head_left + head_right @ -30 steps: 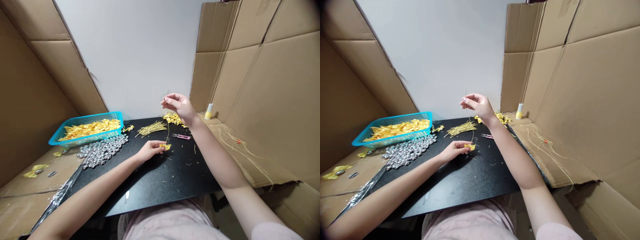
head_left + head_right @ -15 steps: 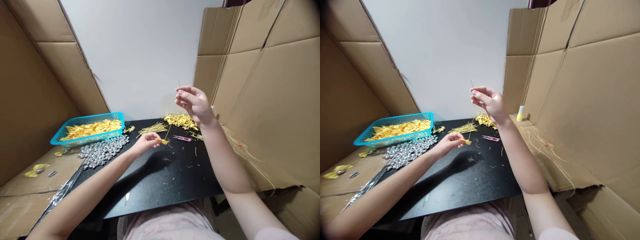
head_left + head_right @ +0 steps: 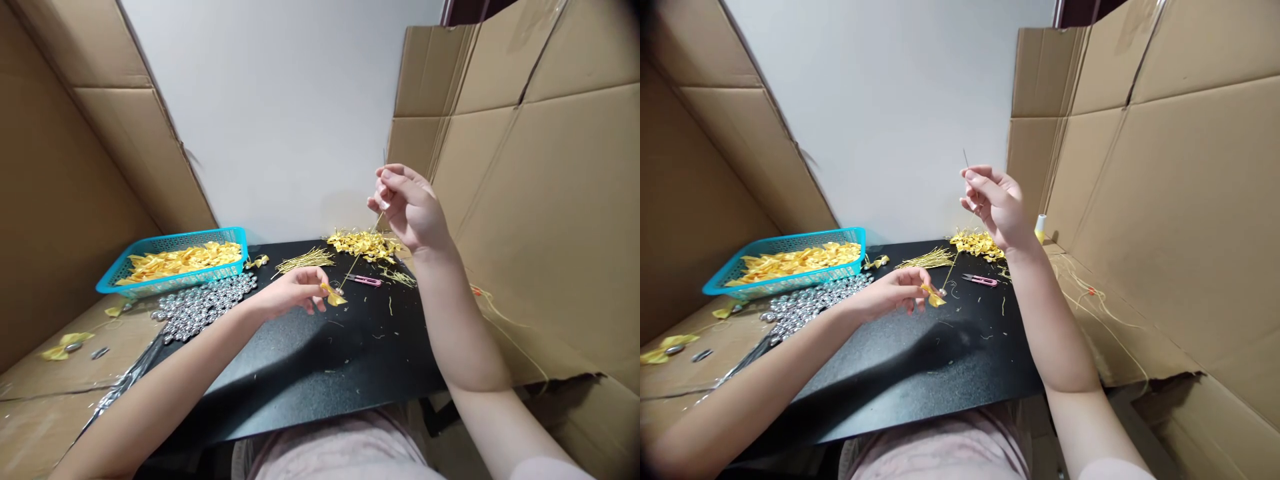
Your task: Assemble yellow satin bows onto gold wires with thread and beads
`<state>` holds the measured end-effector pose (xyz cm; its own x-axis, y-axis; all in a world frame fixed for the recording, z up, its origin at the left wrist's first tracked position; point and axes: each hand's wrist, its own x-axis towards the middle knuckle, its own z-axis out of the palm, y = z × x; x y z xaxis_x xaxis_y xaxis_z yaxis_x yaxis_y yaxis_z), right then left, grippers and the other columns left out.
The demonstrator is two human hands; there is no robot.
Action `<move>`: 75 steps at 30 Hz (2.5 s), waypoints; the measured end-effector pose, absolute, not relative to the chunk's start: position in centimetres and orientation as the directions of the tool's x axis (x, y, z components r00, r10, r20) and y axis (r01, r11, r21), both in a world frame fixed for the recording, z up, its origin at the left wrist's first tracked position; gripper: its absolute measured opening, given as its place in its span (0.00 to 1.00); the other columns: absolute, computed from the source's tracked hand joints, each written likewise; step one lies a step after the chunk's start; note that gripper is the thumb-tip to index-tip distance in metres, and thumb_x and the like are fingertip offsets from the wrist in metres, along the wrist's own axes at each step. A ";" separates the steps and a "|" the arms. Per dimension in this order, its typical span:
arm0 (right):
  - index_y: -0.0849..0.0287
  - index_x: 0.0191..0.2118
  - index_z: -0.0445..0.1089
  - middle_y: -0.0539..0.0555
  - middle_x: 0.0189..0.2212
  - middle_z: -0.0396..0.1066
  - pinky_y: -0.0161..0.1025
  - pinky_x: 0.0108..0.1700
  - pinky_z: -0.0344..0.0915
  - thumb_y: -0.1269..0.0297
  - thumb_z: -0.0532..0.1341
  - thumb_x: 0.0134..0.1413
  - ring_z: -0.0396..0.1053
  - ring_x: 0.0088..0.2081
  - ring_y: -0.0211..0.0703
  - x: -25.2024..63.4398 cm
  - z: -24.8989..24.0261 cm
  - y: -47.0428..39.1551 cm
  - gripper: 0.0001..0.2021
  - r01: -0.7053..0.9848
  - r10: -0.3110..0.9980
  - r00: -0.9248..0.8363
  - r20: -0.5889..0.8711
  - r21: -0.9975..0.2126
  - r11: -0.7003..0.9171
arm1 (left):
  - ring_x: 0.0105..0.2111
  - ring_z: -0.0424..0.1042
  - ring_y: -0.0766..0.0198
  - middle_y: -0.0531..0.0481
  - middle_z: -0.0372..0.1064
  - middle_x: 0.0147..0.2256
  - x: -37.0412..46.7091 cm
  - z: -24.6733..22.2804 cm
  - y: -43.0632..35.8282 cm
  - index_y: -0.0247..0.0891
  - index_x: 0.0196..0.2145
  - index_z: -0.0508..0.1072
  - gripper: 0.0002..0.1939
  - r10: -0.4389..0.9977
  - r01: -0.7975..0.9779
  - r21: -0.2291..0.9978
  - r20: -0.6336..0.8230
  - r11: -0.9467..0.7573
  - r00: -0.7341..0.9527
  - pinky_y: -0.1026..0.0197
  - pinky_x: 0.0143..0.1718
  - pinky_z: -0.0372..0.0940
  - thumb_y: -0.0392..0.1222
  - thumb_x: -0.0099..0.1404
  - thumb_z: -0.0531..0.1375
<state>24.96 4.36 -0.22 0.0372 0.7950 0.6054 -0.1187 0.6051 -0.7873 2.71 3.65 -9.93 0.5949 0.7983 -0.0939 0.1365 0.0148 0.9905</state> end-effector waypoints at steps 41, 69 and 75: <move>0.58 0.27 0.70 0.45 0.20 0.64 0.35 0.29 0.63 0.58 0.70 0.37 0.61 0.23 0.32 20.2 -5.0 9.0 0.12 -0.253 0.910 -0.220 0.351 -0.922 0.294 | 0.17 0.63 0.73 0.51 0.72 0.23 2.7 -15.9 11.3 0.35 0.31 0.76 0.08 0.913 -0.052 0.970 -0.205 0.237 0.352 0.71 0.20 0.60 0.35 0.50 0.62; 0.58 0.20 0.60 0.55 0.36 0.66 0.41 0.42 0.63 0.71 0.57 0.51 0.66 0.40 0.42 20.0 -2.3 1.0 0.11 0.304 0.391 -0.356 0.849 -0.291 0.907 | 0.24 0.71 0.68 0.50 0.75 0.26 1.6 -3.4 0.7 0.36 0.32 0.78 0.11 0.863 0.096 0.862 0.482 -0.498 0.149 0.66 0.27 0.67 0.44 0.51 0.69; 0.59 0.21 0.64 0.58 0.46 0.73 0.43 0.46 0.66 0.70 0.56 0.54 0.70 0.47 0.44 19.8 -2.6 1.5 0.12 0.157 0.502 -0.370 0.782 -0.479 0.863 | 0.25 0.72 0.69 0.50 0.75 0.26 1.7 -3.2 0.4 0.36 0.32 0.78 0.10 0.863 0.067 0.865 0.485 -0.497 0.143 0.67 0.27 0.67 0.43 0.53 0.69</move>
<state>19.78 1.52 -2.59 -0.3696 0.5016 0.7822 0.1572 0.8634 -0.4793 1.69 0.41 -3.23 0.1428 0.8630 0.4846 0.0665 -0.4969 0.8652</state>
